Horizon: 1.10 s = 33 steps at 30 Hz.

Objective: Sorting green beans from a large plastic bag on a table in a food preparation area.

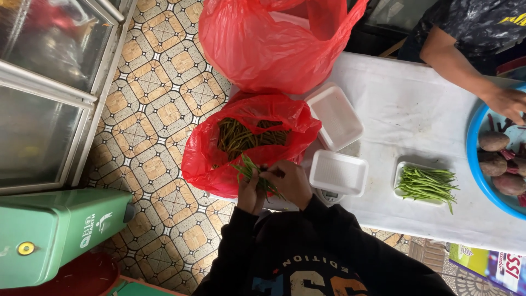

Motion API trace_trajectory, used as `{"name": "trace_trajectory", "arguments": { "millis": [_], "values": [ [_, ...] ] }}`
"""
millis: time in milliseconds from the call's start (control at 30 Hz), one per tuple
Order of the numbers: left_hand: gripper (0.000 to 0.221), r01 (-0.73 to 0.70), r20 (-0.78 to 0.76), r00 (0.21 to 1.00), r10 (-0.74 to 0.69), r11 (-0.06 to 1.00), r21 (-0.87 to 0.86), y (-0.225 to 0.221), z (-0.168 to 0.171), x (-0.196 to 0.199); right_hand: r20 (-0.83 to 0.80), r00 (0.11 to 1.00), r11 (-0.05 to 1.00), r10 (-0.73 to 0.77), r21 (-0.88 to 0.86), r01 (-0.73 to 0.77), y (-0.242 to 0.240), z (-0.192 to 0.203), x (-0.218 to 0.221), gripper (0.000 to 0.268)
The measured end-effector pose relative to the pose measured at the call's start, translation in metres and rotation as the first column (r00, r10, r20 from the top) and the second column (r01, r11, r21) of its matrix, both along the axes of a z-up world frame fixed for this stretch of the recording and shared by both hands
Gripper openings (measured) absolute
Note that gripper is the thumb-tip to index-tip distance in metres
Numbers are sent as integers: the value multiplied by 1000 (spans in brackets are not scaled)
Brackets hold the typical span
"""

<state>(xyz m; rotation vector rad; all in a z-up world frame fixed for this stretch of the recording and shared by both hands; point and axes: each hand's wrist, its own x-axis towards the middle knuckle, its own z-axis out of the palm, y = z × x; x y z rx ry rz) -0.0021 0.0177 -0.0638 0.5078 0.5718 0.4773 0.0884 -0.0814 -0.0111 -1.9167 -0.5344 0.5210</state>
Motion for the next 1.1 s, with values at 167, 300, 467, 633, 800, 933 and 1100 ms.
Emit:
{"name": "trace_trajectory", "arguments": {
  "millis": [167, 300, 467, 633, 800, 933, 1100],
  "values": [
    [17, -67, -51, 997, 62, 992, -106, 1, -43, -9, 274, 961, 970, -49, -218, 111, 13, -71, 57, 24],
    [26, 9, -94, 996, -6, 999, 34, 8, -14, -18, 119, 956, 718, 268, -686, -116, 44, -129, 109, 34],
    [30, -28, -124, 992, 31, 999, 24, 13, -11, -34, 59, 966, 634, 253, -764, -119, 69, -118, 120, 42],
    [28, -19, -132, 991, 21, 1000, 14, 12, -15, -41, 72, 987, 675, 145, -736, -45, 65, -116, 113, 32],
    [20, 43, -149, 988, -39, 999, 27, 16, -37, -37, 410, 909, 923, 78, -374, 90, 42, -73, 115, 22],
    [16, -4, -110, 994, 6, 1000, 16, 17, 16, -18, 148, 989, 986, -2, -163, 26, 5, 37, 99, 20],
    [16, -23, -66, 998, 25, 999, 30, 22, -7, -9, -363, 931, 928, -38, 332, 167, -28, 75, 73, 28]
  ]
}}
